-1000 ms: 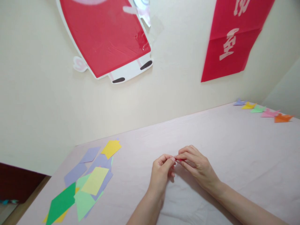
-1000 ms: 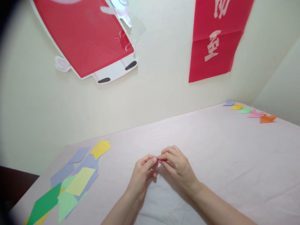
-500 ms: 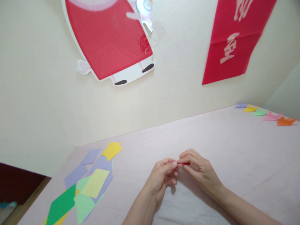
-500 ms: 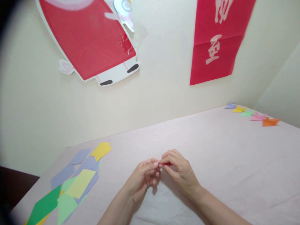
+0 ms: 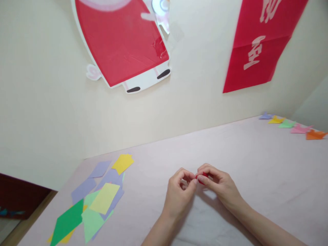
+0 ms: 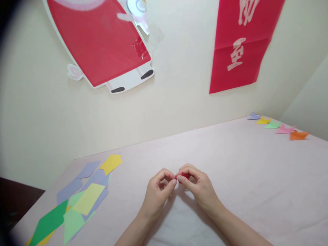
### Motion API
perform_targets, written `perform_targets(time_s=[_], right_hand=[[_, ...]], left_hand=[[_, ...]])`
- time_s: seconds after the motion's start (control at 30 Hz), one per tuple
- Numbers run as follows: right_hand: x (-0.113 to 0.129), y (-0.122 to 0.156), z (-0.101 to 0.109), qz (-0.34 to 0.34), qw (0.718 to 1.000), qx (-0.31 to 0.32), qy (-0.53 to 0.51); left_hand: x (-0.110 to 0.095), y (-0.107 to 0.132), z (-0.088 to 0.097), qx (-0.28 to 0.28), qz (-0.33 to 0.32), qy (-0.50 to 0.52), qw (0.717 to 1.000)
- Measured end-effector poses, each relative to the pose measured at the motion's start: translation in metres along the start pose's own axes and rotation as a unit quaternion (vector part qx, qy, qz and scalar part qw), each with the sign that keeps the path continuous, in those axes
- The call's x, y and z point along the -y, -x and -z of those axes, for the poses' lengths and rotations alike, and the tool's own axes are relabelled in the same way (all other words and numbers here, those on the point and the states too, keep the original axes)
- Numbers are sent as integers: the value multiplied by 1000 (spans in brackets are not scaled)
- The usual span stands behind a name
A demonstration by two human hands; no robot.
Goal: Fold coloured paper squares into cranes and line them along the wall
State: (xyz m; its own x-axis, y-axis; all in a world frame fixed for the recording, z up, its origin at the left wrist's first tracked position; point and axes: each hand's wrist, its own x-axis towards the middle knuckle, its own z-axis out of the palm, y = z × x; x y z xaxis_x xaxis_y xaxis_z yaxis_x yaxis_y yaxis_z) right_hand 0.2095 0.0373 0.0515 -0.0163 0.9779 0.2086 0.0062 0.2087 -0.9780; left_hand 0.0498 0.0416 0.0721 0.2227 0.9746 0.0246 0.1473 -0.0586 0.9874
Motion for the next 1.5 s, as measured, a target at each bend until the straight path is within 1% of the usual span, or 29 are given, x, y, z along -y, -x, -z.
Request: perform_targets(time_s=[0.13,0.27,0.47,0.63,0.87,1.03,1.17,1.33,1.5], right_hand=[[0,1,-2,-26,999,11,-28],[-2,1,-6,-70,996,7,-52],[0,1,-7,-91,994,-12,-65],[6,0,-7,-91,993,-9,-77],[-2,0,-5,-82,993,-19,-83],[-6,-1,-3,-50,996,-19,-72],[-5,1,-2,-40,998,6,-55],[-4,2,-1,15,998,53,-18],[-4,3,0,11,998,62,-10]], left_hand=[[-1,1,-4,-16,-29,-27,999],[1,5,-10,-25,-39,-31,998],[5,7,-18,-3,-11,-8,1000],[10,2,-17,4,14,42,999],[15,-4,-9,-19,64,116,991],[15,-5,-8,-24,85,144,986],[19,-7,-6,-29,91,167,981],[23,-8,-4,-34,92,183,978],[22,-7,-2,-40,86,185,978]])
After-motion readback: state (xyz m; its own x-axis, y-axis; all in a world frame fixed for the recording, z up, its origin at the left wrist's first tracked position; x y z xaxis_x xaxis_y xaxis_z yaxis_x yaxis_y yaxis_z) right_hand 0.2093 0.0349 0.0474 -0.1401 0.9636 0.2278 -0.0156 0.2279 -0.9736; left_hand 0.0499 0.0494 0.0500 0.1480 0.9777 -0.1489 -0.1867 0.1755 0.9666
